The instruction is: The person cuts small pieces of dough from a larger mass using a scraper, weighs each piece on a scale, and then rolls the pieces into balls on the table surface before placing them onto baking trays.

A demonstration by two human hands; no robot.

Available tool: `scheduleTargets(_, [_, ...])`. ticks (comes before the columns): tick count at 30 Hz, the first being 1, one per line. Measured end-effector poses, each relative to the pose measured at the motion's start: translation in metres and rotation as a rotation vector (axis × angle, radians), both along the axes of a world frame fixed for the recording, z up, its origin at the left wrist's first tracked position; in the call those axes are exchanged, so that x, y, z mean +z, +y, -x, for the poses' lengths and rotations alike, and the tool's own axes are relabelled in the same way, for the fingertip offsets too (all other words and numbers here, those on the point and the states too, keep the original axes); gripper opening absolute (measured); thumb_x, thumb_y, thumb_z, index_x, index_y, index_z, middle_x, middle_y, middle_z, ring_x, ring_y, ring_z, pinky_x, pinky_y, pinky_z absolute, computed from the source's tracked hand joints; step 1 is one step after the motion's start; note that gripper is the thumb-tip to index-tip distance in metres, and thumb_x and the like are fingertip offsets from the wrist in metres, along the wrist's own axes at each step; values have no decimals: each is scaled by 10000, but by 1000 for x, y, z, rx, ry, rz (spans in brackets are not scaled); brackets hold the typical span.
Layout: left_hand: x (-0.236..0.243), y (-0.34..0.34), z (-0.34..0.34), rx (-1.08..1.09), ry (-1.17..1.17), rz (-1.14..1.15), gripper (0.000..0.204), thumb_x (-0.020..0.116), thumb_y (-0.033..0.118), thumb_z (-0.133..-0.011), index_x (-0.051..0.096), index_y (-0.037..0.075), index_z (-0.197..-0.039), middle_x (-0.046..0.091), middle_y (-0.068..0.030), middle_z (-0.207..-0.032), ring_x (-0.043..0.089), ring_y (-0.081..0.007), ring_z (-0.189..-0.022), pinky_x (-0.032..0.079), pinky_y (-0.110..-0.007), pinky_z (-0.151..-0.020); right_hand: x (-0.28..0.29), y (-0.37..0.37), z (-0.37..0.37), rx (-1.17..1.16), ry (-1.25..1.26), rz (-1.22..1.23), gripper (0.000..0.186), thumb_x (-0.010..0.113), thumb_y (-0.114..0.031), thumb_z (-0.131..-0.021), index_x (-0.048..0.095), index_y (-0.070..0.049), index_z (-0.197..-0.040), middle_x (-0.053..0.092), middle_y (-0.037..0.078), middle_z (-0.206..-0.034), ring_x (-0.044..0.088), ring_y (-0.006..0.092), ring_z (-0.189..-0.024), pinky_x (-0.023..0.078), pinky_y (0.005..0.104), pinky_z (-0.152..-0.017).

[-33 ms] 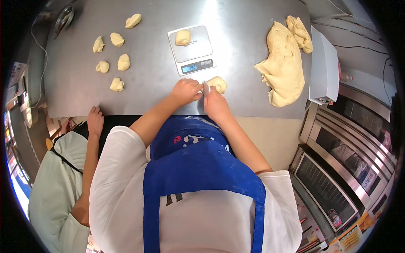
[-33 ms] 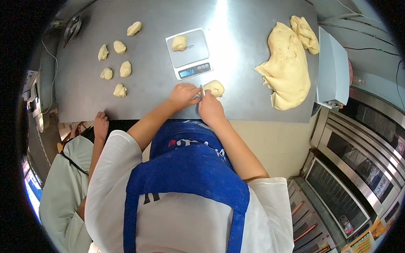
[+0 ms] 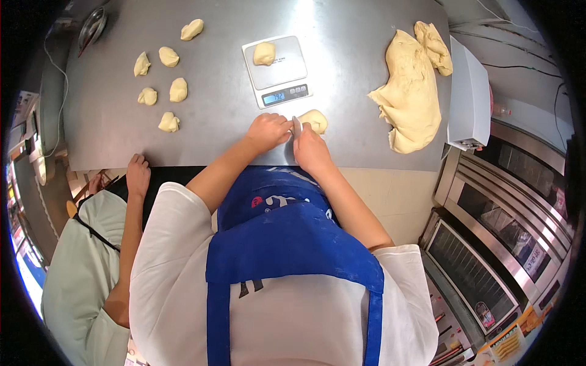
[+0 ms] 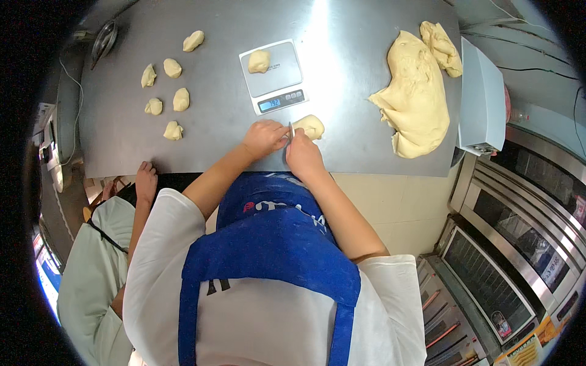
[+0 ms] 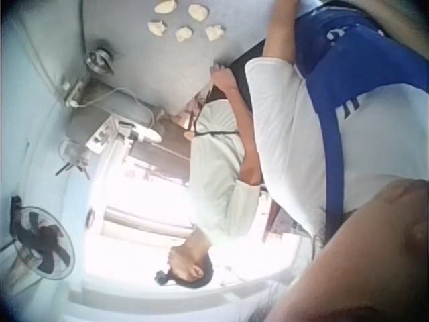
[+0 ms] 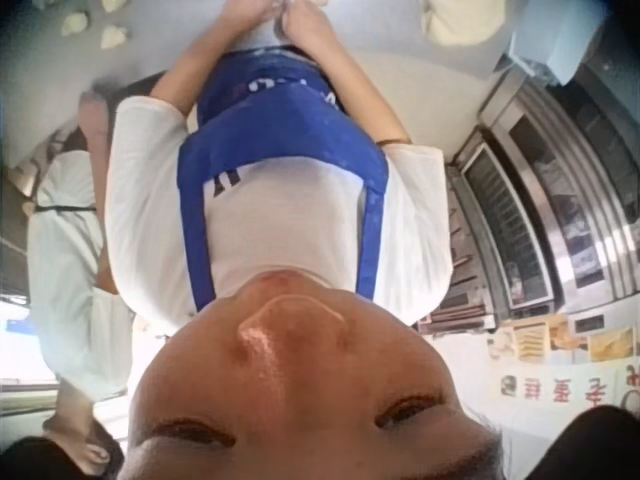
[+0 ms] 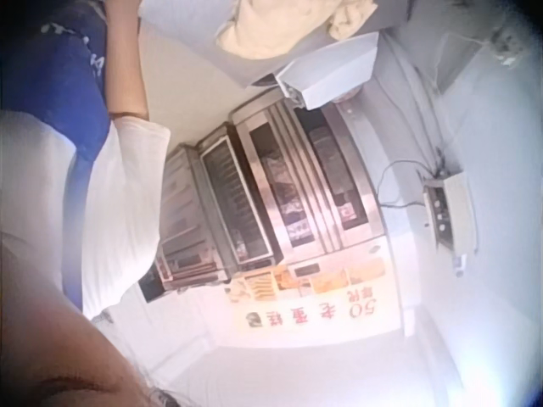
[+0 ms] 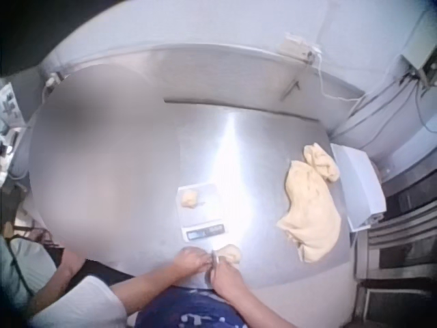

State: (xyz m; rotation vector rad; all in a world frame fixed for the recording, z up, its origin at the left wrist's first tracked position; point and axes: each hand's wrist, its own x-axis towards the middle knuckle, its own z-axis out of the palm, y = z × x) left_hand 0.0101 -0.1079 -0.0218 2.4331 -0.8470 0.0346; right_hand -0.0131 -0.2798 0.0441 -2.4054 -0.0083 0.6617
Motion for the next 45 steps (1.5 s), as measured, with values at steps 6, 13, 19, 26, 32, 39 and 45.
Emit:
scheduleTargets(6, [-6,4,-11,46,39,-39,158,720,201,-748,668,117,-872,628,-46,-760,647,-254,-710,528,-390,-616,-21,7,0,-118,-53,-32,376,507,-155,-921,495,86,-1210,651,332,-939,650,478,-885,517,548,-800])
scheduleTargets(13, [47,9,-68,7,98,111,255,755,160,-704,633,100,-920,664,-112,-854,657,-310,-820,532,-410,-720,3,-21,24,-177,-108,-126,363,514,-147,-909,512,79,-1193,662,325,-929,659,477,-833,524,543,-771])
scheduleTargets(19, [12,-3,-11,118,512,6,380,720,149,-758,610,92,-1117,716,-126,-908,695,-318,-863,551,-436,-749,1,-2,4,3,-82,-31,322,524,-146,-910,526,85,-1135,656,326,-904,660,478,-818,539,525,-744])
scheduleTargets(26, [3,11,2,327,368,92,268,717,153,-811,688,96,-1072,723,-100,-921,691,-277,-827,557,-398,-749,-25,14,-14,-196,-123,-146,259,511,-116,-894,566,80,-1054,662,321,-932,650,479,-888,517,547,-799])
scheduleTargets(32, [36,17,-79,524,-190,111,262,764,205,-800,703,77,-1021,625,-162,-1199,578,-350,-1103,480,-422,-936,-17,-46,29,-418,-134,-347,374,546,-187,-914,575,87,-1167,685,286,-1035,684,399,-969,523,457,-874])
scheduleTargets(39, [32,4,-120,837,-37,130,642,865,282,-670,612,91,-1228,530,-143,-1326,510,-367,-1201,462,-452,-984,-23,-94,62,-634,-28,-265,329,586,-176,-915,610,65,-1138,702,178,-1073,673,247,-980,517,370,-864])
scheduleTargets(45, [13,-33,-7,45,354,26,861,801,267,-755,362,38,-1460,515,-196,-1284,473,-400,-1223,407,-467,-1035,-91,-50,46,-961,-35,-534,387,612,-157,-915,592,70,-1228,687,148,-1130,655,240,-1019,514,357,-862])
